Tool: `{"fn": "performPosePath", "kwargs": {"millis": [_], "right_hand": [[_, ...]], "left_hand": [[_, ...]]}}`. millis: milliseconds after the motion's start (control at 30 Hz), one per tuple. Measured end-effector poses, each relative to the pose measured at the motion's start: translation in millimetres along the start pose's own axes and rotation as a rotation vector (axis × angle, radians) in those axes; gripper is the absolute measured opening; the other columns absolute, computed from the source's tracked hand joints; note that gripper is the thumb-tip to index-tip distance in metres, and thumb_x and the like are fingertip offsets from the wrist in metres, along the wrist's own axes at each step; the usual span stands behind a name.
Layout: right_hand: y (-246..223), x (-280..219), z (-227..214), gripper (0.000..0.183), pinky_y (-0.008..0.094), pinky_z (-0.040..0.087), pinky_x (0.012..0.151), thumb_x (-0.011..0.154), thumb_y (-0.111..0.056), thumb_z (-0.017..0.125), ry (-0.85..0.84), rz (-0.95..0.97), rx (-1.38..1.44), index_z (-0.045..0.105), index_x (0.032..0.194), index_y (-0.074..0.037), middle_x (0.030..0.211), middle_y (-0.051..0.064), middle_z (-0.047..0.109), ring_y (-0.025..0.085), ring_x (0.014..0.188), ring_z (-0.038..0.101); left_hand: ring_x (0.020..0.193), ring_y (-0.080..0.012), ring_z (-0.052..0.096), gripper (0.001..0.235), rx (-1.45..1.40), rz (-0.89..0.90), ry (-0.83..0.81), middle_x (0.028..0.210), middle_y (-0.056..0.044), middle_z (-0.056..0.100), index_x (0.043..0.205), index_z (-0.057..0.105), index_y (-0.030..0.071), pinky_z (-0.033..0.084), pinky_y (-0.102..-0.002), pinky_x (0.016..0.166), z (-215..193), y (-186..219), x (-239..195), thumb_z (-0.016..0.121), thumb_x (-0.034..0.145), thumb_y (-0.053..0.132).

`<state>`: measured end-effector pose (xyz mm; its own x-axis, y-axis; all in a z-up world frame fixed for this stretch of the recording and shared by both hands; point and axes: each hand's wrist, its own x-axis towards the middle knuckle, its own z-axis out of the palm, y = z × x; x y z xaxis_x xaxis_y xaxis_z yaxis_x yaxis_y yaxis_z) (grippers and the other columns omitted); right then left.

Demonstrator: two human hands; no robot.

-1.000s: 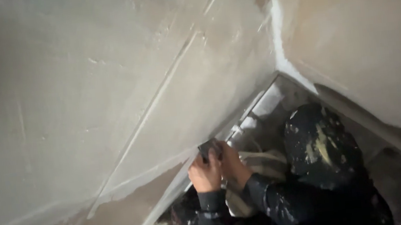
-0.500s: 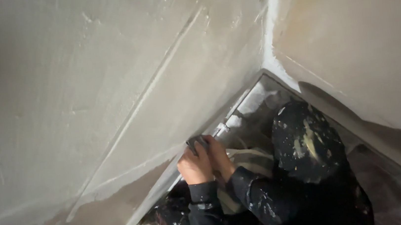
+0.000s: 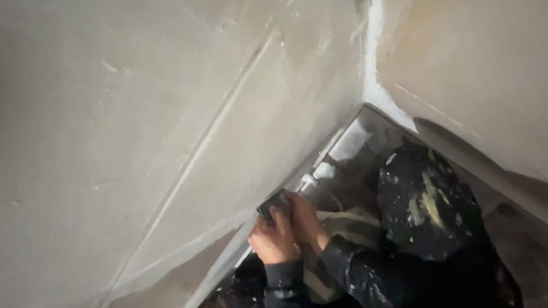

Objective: The person is using a putty knife to scrape and smooth filler material into the joints and seams of a wall.

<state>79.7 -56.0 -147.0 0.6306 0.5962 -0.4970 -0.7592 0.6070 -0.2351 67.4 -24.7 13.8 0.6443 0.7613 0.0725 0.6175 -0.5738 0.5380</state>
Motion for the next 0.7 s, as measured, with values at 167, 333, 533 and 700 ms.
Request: {"fn": "performPosePath", "kwargs": {"millis": [167, 333, 533, 700], "right_hand": [[-20, -41, 24, 0.051, 0.040, 0.053, 0.082, 0.086, -0.023, 0.068, 0.043, -0.669, -1.286, 0.057, 0.125, 0.007, 0.107, 0.021, 0.069, 0.030, 0.100, 0.068], [41, 15, -49, 0.053, 0.042, 0.053, 0.093, 0.096, -0.025, 0.069, -0.002, -0.156, -0.289, 0.055, 0.135, 0.008, 0.116, 0.021, 0.069, 0.031, 0.108, 0.064], [-3, -13, -7, 0.055, 0.041, 0.053, 0.091, 0.084, -0.013, 0.074, 0.041, -0.401, -1.037, 0.054, 0.133, 0.002, 0.116, 0.020, 0.069, 0.029, 0.108, 0.065], [-5, -3, -52, 0.047, 0.039, 0.055, 0.088, 0.086, -0.010, 0.073, 0.082, -0.431, -1.194, 0.058, 0.129, 0.001, 0.115, 0.017, 0.070, 0.025, 0.105, 0.066]], "left_hand": [[0.075, -0.0478, 0.069, 0.037, 0.113, -0.026, -0.040, 0.077, -0.027, 0.070, 0.084, 0.072, -0.002, 0.055, -0.055, 0.067, -9, -5, -2, 0.069, 0.086, 0.035], [0.075, -0.0486, 0.068, 0.035, 0.119, 0.077, 0.006, 0.078, -0.028, 0.070, 0.087, 0.072, -0.003, 0.054, -0.055, 0.067, -1, -8, 0, 0.069, 0.086, 0.032], [0.071, -0.0467, 0.069, 0.032, 0.107, 0.021, -0.045, 0.074, -0.027, 0.069, 0.081, 0.071, -0.003, 0.055, -0.053, 0.066, -1, 4, 7, 0.067, 0.087, 0.029], [0.070, -0.0459, 0.069, 0.031, 0.086, -0.011, -0.040, 0.073, -0.026, 0.069, 0.079, 0.070, -0.003, 0.055, -0.052, 0.065, 7, 3, 2, 0.067, 0.086, 0.028]]}}
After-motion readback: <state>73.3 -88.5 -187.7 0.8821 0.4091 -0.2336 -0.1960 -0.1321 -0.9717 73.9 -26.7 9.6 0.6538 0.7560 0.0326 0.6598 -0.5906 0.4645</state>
